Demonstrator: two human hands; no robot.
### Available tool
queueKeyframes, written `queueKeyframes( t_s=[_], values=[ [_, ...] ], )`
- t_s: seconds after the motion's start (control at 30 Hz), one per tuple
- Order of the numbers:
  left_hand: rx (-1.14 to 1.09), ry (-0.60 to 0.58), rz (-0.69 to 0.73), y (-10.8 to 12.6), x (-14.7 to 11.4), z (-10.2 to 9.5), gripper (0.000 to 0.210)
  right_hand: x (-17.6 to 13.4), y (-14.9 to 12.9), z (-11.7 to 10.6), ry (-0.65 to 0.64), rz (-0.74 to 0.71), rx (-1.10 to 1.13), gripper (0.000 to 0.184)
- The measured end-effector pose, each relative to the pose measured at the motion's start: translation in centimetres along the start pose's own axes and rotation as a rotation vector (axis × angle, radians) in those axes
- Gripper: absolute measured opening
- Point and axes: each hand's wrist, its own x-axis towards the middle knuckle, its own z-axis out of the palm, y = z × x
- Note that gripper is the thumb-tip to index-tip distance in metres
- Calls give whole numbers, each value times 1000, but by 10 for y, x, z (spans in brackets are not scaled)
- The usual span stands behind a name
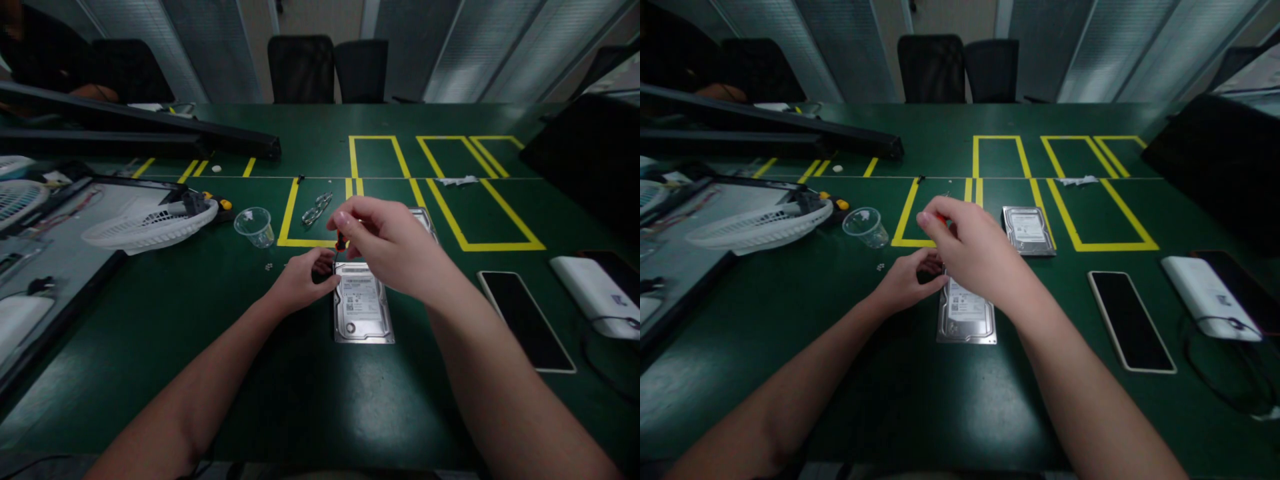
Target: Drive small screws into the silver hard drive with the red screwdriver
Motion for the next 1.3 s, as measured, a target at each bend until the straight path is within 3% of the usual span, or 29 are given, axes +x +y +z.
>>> queueKeyframes(
  t_s=[0.43,0.57,0.8,1.3],
  values=[
    [10,3,-5,2,1,0,37,-3,0,1,96,104,-2,16],
    [7,-2,-4,2,0,0,36,-3,-1,1,93,30,28,6],
    [-1,3,-5,-1,0,0,43,0,-3,-1,4,27,37,24],
    [-19,8,6,-1,1,0,43,-2,-3,0,130,116,-34,18]
  ],
)
